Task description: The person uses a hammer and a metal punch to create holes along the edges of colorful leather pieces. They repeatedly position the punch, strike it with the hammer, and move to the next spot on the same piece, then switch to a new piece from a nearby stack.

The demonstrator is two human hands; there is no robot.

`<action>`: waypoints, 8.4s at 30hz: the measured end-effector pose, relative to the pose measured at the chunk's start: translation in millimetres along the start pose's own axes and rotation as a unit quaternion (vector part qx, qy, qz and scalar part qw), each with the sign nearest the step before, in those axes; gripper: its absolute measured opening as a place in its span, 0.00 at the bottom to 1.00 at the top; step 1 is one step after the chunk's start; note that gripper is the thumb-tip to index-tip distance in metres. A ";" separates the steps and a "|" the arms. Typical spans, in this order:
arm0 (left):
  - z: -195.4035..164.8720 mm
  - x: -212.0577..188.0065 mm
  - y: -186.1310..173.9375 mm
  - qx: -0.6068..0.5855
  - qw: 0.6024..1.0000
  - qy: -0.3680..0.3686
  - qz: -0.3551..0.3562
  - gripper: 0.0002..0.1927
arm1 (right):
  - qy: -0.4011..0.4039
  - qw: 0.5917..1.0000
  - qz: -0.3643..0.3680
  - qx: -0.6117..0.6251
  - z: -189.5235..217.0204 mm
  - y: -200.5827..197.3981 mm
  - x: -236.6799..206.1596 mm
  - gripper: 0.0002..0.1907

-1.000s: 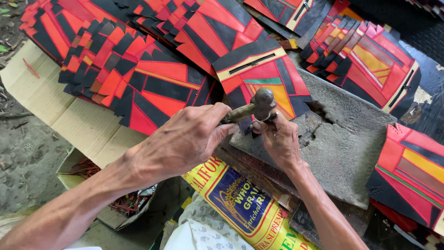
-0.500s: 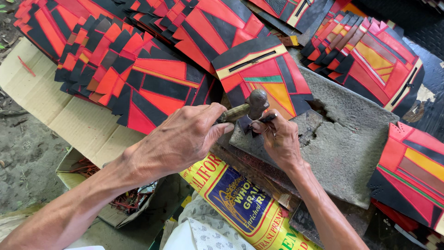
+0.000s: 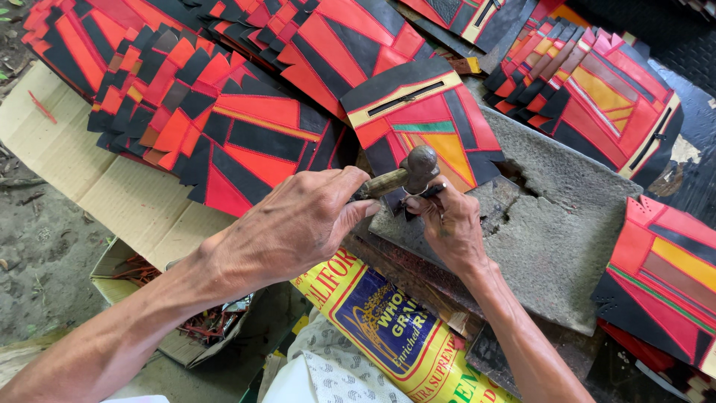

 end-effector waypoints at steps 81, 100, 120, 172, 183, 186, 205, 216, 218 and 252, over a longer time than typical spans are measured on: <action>97.3 -8.7 54.7 -0.121 0.962 -0.203 -0.134 0.14 | -0.132 0.976 -0.115 -0.132 50.1 -3.4 -34.2 0.07; 140.7 52.9 79.1 -0.217 0.910 -0.208 -0.287 0.21 | 0.102 0.968 -0.111 0.202 -50.9 -25.2 -89.8 0.05; 96.8 149.3 -8.7 0.080 0.996 0.032 0.013 0.17 | 0.122 0.936 -0.096 0.316 -65.4 -51.5 -70.4 0.09; -47.9 -1.9 -24.2 -0.078 0.977 0.144 -0.137 0.12 | -0.045 0.995 0.048 -0.074 1.4 -3.5 -9.3 0.07; -11.9 19.8 18.1 0.051 0.994 -0.079 0.053 0.14 | -0.109 0.983 0.012 -0.147 4.6 0.1 -12.7 0.07; -8.2 8.7 14.4 0.033 0.999 -0.017 0.004 0.13 | -0.048 0.995 -0.020 -0.085 -4.6 -10.4 -10.8 0.07; -2.8 8.9 9.4 0.005 1.000 -0.021 0.005 0.13 | -0.009 1.000 0.000 0.002 -15.0 -9.4 -7.7 0.05; -64.1 13.3 -33.8 -0.008 0.982 0.147 -0.117 0.12 | -0.048 0.996 0.004 -0.077 1.8 -8.8 -6.0 0.03; -78.1 13.5 -42.7 0.002 0.977 0.164 -0.133 0.13 | -0.055 0.992 -0.002 -0.115 3.8 -9.3 -6.5 0.04; -4.7 18.0 1.7 0.050 0.998 -0.027 0.004 0.14 | 0.014 1.000 -0.009 0.026 -11.5 -11.8 -0.1 0.05</action>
Point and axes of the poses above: each hand's wrist, its own x-axis towards the middle knuckle, its own y-axis out of the palm, z = x × y, the point moved 8 cm from there along x, towards the middle knuckle, and after that the axes turned 7 degrees about z, right-handed, at the moved point
